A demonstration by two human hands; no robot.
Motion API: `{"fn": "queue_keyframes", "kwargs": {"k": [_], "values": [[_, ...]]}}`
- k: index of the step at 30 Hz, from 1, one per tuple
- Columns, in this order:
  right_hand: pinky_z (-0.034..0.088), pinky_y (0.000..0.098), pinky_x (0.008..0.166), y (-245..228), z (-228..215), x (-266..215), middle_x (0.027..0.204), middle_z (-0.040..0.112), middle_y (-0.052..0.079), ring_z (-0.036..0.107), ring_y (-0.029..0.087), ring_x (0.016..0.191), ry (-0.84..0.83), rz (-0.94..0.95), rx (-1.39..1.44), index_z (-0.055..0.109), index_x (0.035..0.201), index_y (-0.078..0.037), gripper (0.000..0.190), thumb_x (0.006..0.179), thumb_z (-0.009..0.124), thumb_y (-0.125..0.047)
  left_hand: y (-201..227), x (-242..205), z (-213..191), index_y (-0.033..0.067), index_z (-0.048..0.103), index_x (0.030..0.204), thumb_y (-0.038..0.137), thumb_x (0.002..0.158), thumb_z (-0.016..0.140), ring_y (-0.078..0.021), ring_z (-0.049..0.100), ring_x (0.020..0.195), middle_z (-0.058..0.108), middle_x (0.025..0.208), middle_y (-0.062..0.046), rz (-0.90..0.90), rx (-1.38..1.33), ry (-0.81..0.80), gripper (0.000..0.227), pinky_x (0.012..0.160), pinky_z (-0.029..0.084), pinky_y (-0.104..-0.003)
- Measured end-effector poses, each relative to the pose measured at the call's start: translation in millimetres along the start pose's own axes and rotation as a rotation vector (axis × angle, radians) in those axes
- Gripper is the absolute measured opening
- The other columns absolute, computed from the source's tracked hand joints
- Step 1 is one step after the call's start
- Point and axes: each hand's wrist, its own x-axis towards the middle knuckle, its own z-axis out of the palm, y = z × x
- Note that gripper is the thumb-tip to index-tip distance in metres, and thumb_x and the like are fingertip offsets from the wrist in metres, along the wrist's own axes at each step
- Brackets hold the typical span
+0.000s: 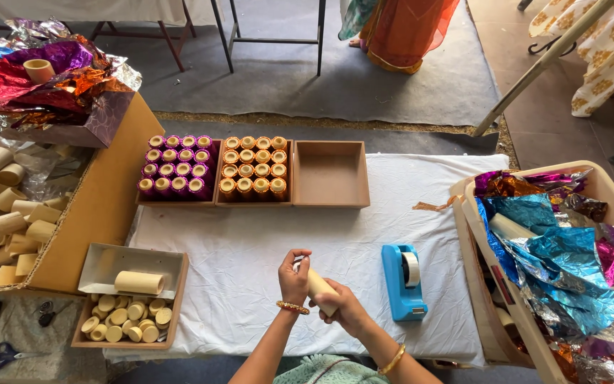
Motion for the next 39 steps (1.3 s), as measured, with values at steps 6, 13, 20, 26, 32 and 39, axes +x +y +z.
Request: {"fn": "queue_keyframes", "kwargs": {"k": [6, 13, 20, 26, 32, 39], "values": [[0.051, 0.0258, 0.051, -2.0, 12.5, -4.2, 0.096, 0.069, 0.008, 0.067, 0.012, 0.065, 0.054, -0.026, -0.114, 0.052, 0.143, -0.011, 0.072, 0.077, 0.078, -0.024, -21.6, 7.1, -3.4, 0.0037, 0.074, 0.097, 0.007, 0.093, 0.063, -0.0067, 0.060, 0.068, 0.072, 0.088, -0.003, -0.048, -0.009, 0.013, 0.012, 0.058, 0.049, -0.025], [0.058, 0.0274, 0.062, 30.6, -12.3, 7.8, 0.096, 0.075, 0.010, 0.073, 0.013, 0.072, 0.153, -0.425, -0.698, 0.058, 0.142, -0.011, 0.071, 0.078, 0.081, -0.029, -21.1, -3.3, -3.2, 0.0033, 0.074, 0.097, 0.006, 0.092, 0.064, -0.0080, 0.059, 0.064, 0.072, 0.086, -0.003, -0.103, 0.037, 0.051, 0.012, 0.058, 0.049, -0.026], [0.053, 0.0328, 0.062, 10.1, 7.5, -14.8, 0.106, 0.071, 0.017, 0.067, 0.022, 0.074, 0.196, -0.445, -0.463, 0.054, 0.146, -0.006, 0.075, 0.078, 0.079, -0.025, -13.1, -3.5, 7.0, 0.0030, 0.072, 0.098, 0.005, 0.093, 0.062, -0.0063, 0.065, 0.076, 0.074, 0.094, -0.002, 0.034, -0.009, -0.005, 0.011, 0.063, 0.053, -0.024], [0.051, 0.0265, 0.060, 13.5, -5.4, -16.3, 0.102, 0.069, 0.013, 0.068, 0.016, 0.074, 0.228, -0.417, -0.472, 0.056, 0.142, -0.009, 0.073, 0.074, 0.081, -0.015, -14.6, -14.2, 11.3, 0.0028, 0.073, 0.097, 0.005, 0.093, 0.063, -0.0066, 0.059, 0.066, 0.072, 0.090, -0.003, -0.055, -0.002, -0.036, 0.011, 0.057, 0.049, -0.024], [0.051, 0.0256, 0.053, -8.5, -3.9, -26.0, 0.095, 0.070, 0.013, 0.065, 0.013, 0.066, 0.065, -0.059, 0.053, 0.054, 0.141, -0.007, 0.067, 0.079, 0.078, -0.020, 7.8, -9.3, 23.8, 0.0030, 0.071, 0.098, 0.005, 0.094, 0.062, -0.0052, 0.058, 0.065, 0.069, 0.085, -0.002, -0.037, -0.086, -0.080, 0.010, 0.055, 0.047, -0.024], [0.059, 0.0267, 0.066, -2.6, -14.3, -10.7, 0.097, 0.076, 0.010, 0.074, 0.013, 0.076, 0.260, -0.503, -0.657, 0.056, 0.142, -0.009, 0.071, 0.076, 0.080, -0.022, 27.9, -3.9, 35.0, 0.0042, 0.073, 0.100, 0.008, 0.093, 0.063, -0.0062, 0.056, 0.059, 0.068, 0.077, -0.001, -0.084, 0.030, 0.025, 0.013, 0.052, 0.045, -0.024]]}}
